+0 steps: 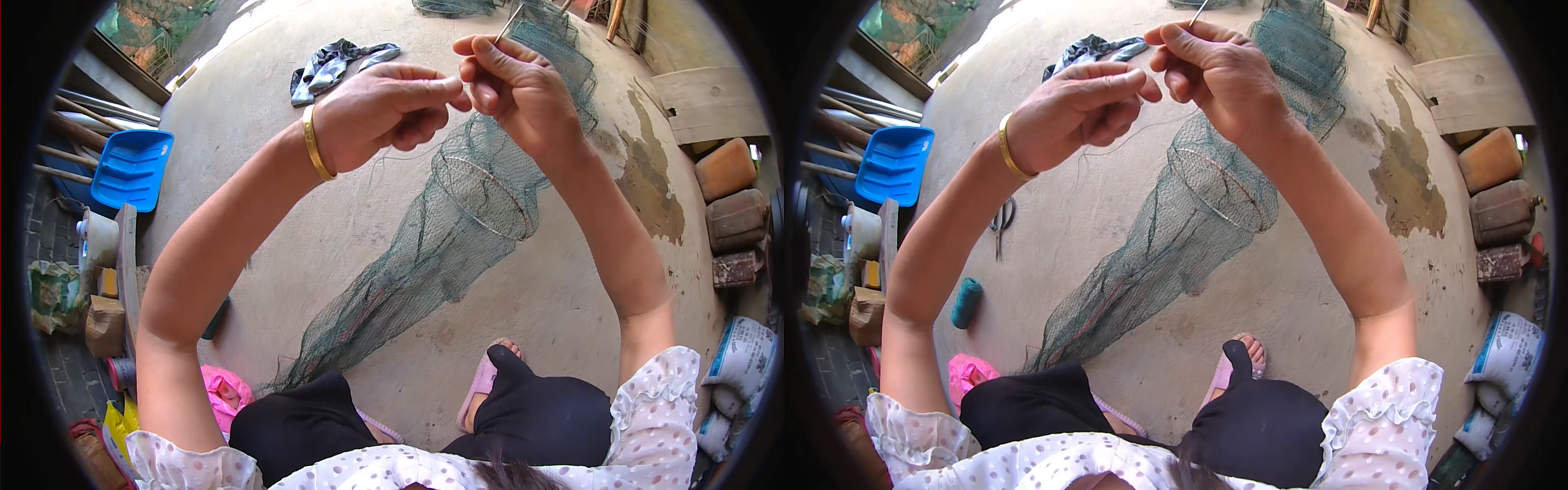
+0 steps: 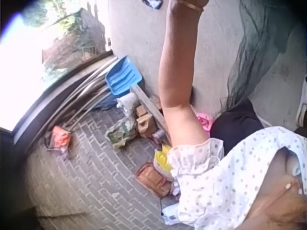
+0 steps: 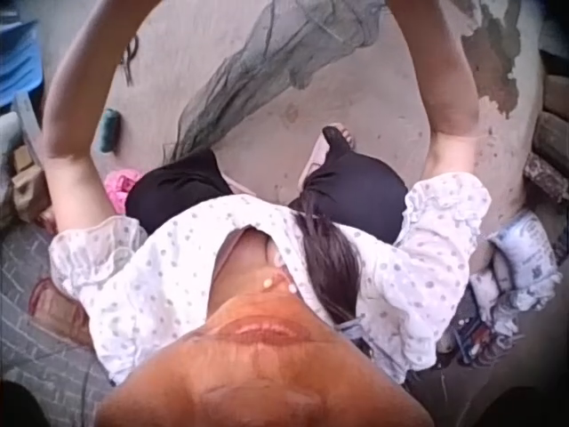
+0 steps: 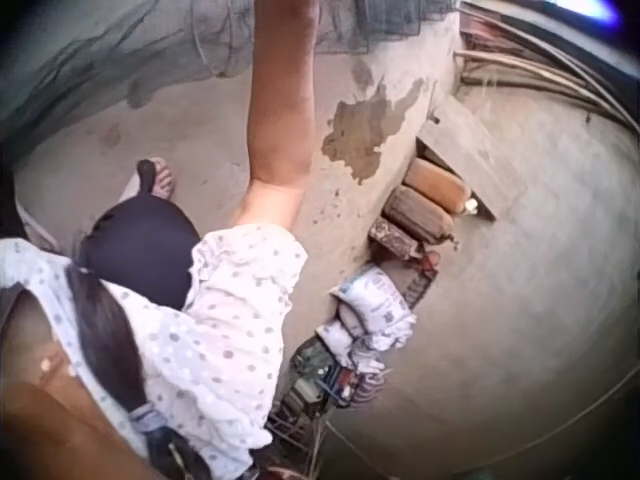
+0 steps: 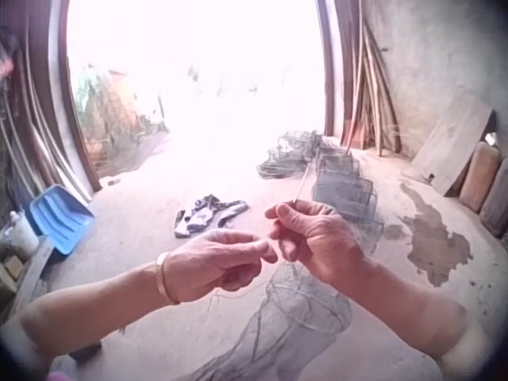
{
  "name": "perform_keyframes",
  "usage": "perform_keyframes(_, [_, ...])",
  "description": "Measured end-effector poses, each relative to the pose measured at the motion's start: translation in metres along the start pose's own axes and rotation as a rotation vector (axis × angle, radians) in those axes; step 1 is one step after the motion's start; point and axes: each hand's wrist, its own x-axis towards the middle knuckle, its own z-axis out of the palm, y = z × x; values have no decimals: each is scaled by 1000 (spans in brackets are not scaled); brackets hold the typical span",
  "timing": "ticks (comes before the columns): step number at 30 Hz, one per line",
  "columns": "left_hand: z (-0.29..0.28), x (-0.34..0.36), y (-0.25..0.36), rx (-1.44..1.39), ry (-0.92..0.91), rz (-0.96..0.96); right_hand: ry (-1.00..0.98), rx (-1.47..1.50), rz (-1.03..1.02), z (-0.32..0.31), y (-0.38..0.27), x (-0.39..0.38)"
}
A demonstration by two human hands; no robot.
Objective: Repairing a green cylindrical fishing trap net using a needle and thread.
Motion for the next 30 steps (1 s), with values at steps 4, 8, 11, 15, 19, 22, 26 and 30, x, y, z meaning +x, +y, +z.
perform_keyframes(4, [-4,-22,-25,-140,-134,-157,90,231,85,-31,5,-13])
perform_keyframes(8, [-5,-62,-38,-109,-162,-234,90,473,185,-116,-19,-13])
perform_keyframes(11, [-26,-94,-49,-52,-104,-295,177,498,67,-135,-58,-30])
perform_keyframes(15, [-74,-139,-66,0,80,-417,551,283,-63,-284,-120,-85])
perform_keyframes(19, [-102,-167,-76,12,202,-456,804,179,-19,-424,-194,-199])
perform_keyframes(22, [-102,-179,-94,-38,134,-445,944,53,55,-453,-266,-280])
perform_keyframes(26, [-38,-157,-112,28,-75,-662,1459,-464,36,-408,-263,-335])
perform_keyframes(30, [19,-163,-140,775,-805,-269,1597,-824,-148,-338,-319,-372])
